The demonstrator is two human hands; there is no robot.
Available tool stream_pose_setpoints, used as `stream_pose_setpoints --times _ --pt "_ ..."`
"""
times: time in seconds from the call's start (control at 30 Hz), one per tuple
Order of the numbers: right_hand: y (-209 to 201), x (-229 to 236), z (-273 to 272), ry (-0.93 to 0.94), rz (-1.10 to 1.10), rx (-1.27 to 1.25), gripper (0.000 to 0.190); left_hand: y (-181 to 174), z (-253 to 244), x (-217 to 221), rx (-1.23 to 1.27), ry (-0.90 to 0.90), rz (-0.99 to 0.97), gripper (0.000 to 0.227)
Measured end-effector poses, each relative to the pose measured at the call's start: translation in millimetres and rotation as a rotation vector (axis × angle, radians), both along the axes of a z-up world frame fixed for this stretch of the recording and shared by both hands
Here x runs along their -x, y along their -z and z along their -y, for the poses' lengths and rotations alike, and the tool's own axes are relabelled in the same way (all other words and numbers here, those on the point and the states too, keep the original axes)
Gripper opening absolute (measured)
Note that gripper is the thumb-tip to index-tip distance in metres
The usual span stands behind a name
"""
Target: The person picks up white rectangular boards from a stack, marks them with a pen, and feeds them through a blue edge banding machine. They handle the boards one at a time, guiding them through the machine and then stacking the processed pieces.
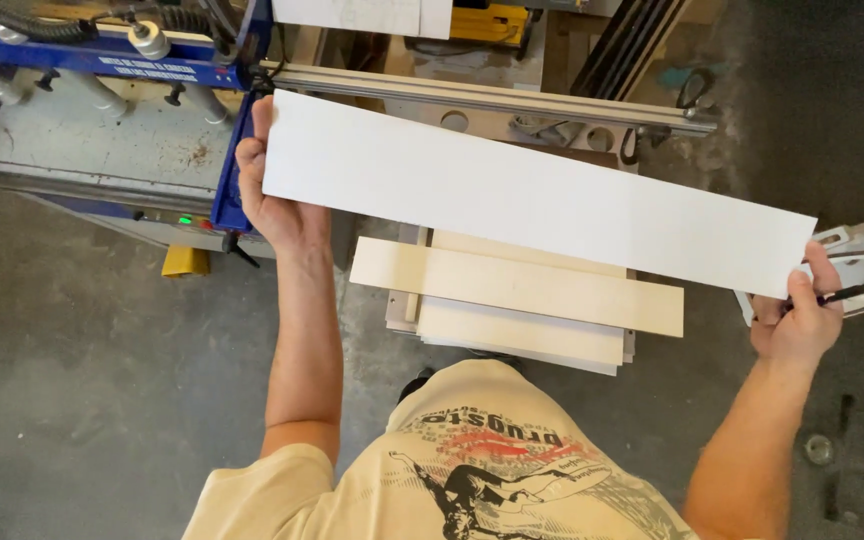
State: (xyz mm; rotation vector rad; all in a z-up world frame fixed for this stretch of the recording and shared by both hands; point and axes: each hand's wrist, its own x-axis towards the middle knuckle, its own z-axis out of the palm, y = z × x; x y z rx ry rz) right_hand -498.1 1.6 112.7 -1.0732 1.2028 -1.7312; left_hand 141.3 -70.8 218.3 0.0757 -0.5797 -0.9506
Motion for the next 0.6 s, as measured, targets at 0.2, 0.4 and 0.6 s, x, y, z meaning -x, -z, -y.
stream_pose_setpoints --times 0.2,0.4,0.6 --pt "-19.5 -11.5 -10.1 0.294 0.056 -0.511 0.017 26.3 3.7 -15.4 -0.547 0.093 0.041 0.054" --pt "-24.2 -42.9 -26.2 0.197 -0.249 -0.900 0.026 67.4 -33.5 -0.5 -1.287 0.035 0.807 0.037" --pt "97.5 1.4 -24.7 0.189 -0.475 -0.771 0.024 213.3 -39.3 -12.3 -1.266 -0.209 0.859 0.045"
